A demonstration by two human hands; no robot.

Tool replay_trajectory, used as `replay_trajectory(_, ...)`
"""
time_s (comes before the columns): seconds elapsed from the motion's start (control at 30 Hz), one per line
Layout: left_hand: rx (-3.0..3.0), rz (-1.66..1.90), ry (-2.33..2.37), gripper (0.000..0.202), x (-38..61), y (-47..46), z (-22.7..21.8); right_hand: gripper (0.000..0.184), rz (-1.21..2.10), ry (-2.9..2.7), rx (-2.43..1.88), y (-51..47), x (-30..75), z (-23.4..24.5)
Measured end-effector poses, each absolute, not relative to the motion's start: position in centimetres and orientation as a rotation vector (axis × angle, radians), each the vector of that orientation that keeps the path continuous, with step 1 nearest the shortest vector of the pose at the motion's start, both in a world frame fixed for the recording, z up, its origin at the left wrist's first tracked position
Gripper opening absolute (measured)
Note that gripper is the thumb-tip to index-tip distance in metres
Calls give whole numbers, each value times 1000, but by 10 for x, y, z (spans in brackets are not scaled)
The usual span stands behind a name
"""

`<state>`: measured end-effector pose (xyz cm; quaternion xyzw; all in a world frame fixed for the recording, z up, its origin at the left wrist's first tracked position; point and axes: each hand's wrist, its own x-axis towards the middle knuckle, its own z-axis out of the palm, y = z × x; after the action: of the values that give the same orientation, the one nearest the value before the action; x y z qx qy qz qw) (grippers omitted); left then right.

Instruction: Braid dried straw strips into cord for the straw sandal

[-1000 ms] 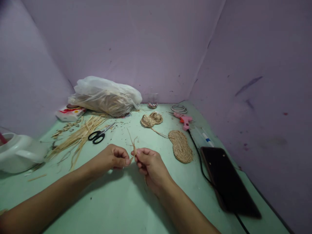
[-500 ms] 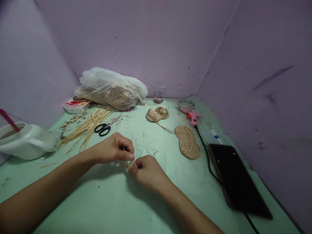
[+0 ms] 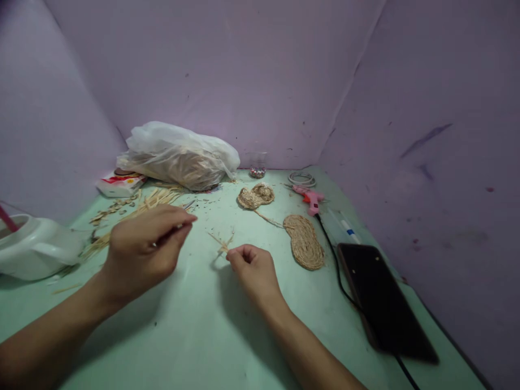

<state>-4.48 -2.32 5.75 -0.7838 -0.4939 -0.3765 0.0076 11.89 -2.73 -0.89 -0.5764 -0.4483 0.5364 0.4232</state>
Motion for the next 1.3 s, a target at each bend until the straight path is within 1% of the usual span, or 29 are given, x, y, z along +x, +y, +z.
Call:
replay_trajectory(0.07, -2533, -1131, -1458, 19, -46, -25, 62, 16, 1360, -1120, -1426, -27, 118, -9)
replay_trajectory(0.1, -2528, -1044, -1519, 19, -50, -22, 65, 16, 1372, -1095, -1418, -27, 119, -8)
replay_trajectory(0.23, -2266, -504, -2097, 21, -91, 14, 72, 14, 1399, -774, -1352, -23, 122, -3)
replay_trajectory(0.27, -2234, -406, -2181, 21, -103, 24, 71, 15, 1405, -698, -1305, -22, 123, -2)
replay_trajectory(0.33, -2222, -233, -2294, 20, -121, 41, 64, 17, 1415, -614, -1224, -21, 125, 0)
replay_trajectory(0.43, -2316, 35, -2346, 19, -127, 53, 43, 19, 1434, -577, -1192, -20, 126, 1)
replay_trajectory(0.5, -2261, 128, -2334, 21, -123, 55, 29, 18, 1446, -559, -1184, -20, 128, 2)
replay_trajectory(0.6, -2157, 144, -2319, 26, -116, 54, 18, 16, 1528, -533, -1127, -18, 132, 5)
replay_trajectory(0.73, -2051, 174, -2333, 32, -115, 55, 17, 14, 1608, -479, -1084, -11, 141, 9)
replay_trajectory(0.87, -2031, 201, -2329, 29, -117, 57, 15, 14, 1599, -488, -1077, -10, 142, 10)
replay_trajectory(1.03, -1992, 121, -2289, 28, -121, 59, 14, 14, 1631, -491, -1066, -14, 139, 9)
replay_trajectory(1.17, -2049, 178, -2274, 27, -118, 57, 20, 15, 1620, -507, -1074, -14, 139, 8)
replay_trajectory(1.3, -2054, 72, -2225, 28, -119, 55, 27, 15, 1591, -542, -1077, -12, 140, 7)
